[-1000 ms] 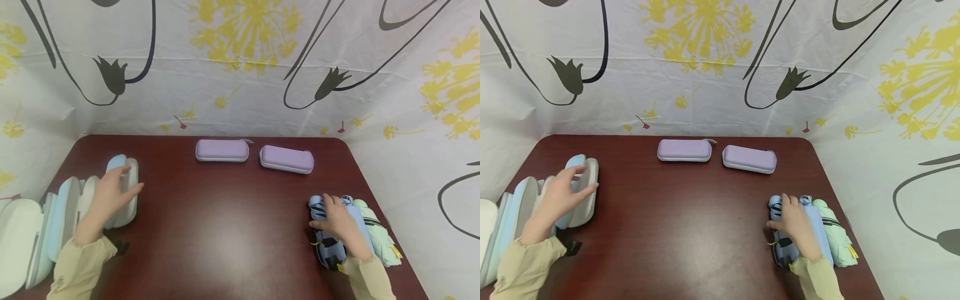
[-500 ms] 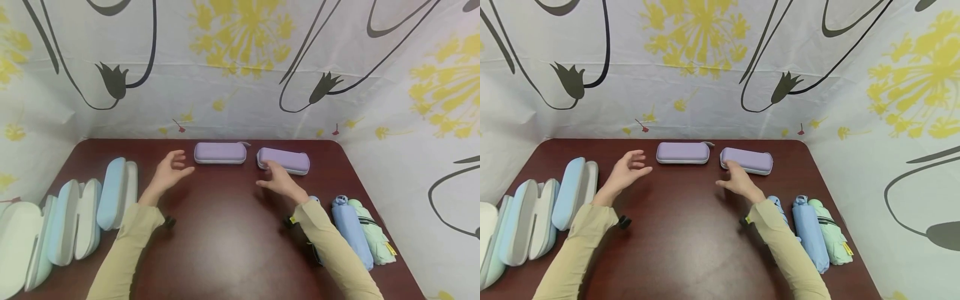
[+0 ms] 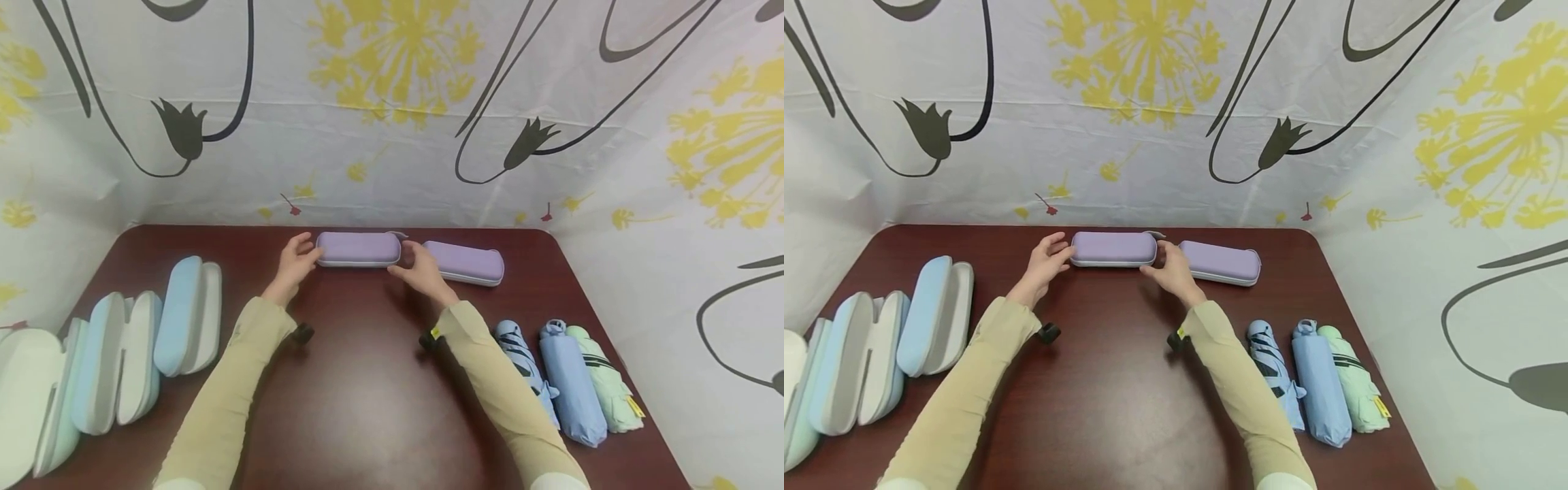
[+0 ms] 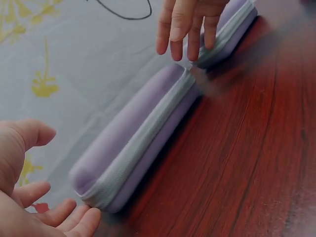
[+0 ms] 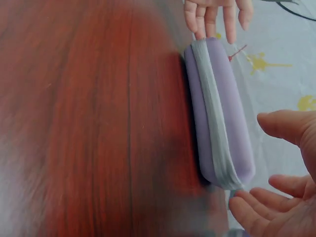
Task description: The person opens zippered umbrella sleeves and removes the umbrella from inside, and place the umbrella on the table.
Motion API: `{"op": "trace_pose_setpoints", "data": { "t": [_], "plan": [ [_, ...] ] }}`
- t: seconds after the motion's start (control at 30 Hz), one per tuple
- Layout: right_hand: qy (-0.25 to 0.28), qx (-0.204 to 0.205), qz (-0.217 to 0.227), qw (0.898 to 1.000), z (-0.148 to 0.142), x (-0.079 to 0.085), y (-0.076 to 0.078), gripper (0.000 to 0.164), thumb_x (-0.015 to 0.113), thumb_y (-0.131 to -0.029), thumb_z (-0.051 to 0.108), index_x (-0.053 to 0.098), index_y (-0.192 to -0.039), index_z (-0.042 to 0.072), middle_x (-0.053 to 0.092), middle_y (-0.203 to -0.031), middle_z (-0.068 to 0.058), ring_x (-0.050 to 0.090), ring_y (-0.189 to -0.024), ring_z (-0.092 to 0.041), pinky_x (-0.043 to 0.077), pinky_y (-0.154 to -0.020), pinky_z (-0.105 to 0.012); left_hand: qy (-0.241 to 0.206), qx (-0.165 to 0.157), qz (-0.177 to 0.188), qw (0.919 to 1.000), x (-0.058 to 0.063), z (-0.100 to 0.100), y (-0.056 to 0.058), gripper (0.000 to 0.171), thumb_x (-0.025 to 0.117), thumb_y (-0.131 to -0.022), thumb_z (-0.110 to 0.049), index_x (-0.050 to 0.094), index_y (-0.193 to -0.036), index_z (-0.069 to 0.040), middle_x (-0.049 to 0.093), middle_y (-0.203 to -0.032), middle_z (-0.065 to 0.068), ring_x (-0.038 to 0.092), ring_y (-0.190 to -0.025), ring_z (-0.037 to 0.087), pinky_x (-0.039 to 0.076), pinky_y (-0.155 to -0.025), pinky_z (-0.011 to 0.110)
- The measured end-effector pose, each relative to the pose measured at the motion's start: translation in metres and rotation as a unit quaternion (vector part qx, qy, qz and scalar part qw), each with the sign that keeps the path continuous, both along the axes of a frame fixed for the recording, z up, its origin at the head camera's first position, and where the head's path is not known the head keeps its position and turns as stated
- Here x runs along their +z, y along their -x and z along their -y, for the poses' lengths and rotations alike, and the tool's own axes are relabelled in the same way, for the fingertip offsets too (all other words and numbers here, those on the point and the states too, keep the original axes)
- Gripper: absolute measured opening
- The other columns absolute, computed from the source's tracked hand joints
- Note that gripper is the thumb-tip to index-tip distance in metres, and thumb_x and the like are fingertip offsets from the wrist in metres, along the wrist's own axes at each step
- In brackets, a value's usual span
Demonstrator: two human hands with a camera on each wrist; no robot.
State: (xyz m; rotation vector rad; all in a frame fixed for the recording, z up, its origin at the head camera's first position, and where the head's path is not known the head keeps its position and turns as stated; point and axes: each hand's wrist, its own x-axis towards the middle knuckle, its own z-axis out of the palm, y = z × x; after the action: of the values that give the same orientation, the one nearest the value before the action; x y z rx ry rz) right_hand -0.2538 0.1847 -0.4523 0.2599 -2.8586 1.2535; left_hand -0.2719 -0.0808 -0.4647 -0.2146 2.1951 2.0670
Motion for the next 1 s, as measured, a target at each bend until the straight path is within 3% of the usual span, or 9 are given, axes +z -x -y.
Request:
{"op": "trace_pose_setpoints", "data": {
  "t": [0.27,0.4,0.63,0.83,1.0],
  "plan": [
    [0.059,-0.066,0.048,0.995,0.021,-0.017,0.02,0.072,0.072,-0.08,0.029,0.041,-0.136,-0.003,0.05,-0.132,-0.02,0.048,-0.118,-0.03,0.036,-0.101,-0.039,-0.008,0.033,0.024,0.9991,-0.01,-0.005,0.012,0.058,0.056,-0.089,-0.012,0.035,-0.142,-0.004,0.041,-0.14,0.02,0.049,-0.111,0.026,0.046,-0.084,0.031],
    [0.077,-0.106,0.017,0.991,0.031,-0.031,0.026,0.073,0.073,-0.077,0.033,0.043,-0.132,-0.003,0.051,-0.13,-0.02,0.047,-0.12,-0.029,0.036,-0.101,-0.033,-0.005,0.038,0.03,0.9988,-0.01,-0.008,0.014,0.056,0.056,-0.088,-0.009,0.038,-0.14,-0.003,0.043,-0.137,0.018,0.05,-0.104,0.022,0.045,-0.074,0.023],
    [0.126,-0.145,0.027,0.981,0.043,-0.024,0.025,0.065,0.072,-0.075,0.014,0.043,-0.13,-0.005,0.049,-0.131,-0.023,0.046,-0.122,-0.03,0.036,-0.102,-0.037,0.0,0.042,0.035,0.9985,-0.007,-0.009,0.014,0.056,0.06,-0.084,-0.007,0.042,-0.136,0.0,0.045,-0.134,0.018,0.05,-0.098,0.02,0.045,-0.074,0.024],
    [0.138,-0.157,0.056,0.976,0.042,-0.022,0.019,0.064,0.075,-0.075,0.017,0.044,-0.129,-0.001,0.048,-0.133,-0.019,0.043,-0.123,-0.029,0.036,-0.102,-0.037,0.01,0.056,0.045,0.9973,-0.01,-0.01,0.01,0.057,0.063,-0.082,-0.01,0.043,-0.135,-0.001,0.047,-0.133,0.017,0.051,-0.102,0.021,0.045,-0.071,0.022],
    [0.158,-0.153,0.072,0.973,0.04,-0.022,0.011,0.065,0.076,-0.074,0.018,0.045,-0.128,0.001,0.048,-0.132,-0.018,0.043,-0.122,-0.029,0.037,-0.1,-0.039,0.012,0.063,0.05,0.9967,-0.008,-0.008,0.001,0.057,0.063,-0.081,-0.011,0.044,-0.134,-0.002,0.047,-0.134,0.016,0.05,-0.107,0.024,0.045,-0.077,0.026]
  ]
}}
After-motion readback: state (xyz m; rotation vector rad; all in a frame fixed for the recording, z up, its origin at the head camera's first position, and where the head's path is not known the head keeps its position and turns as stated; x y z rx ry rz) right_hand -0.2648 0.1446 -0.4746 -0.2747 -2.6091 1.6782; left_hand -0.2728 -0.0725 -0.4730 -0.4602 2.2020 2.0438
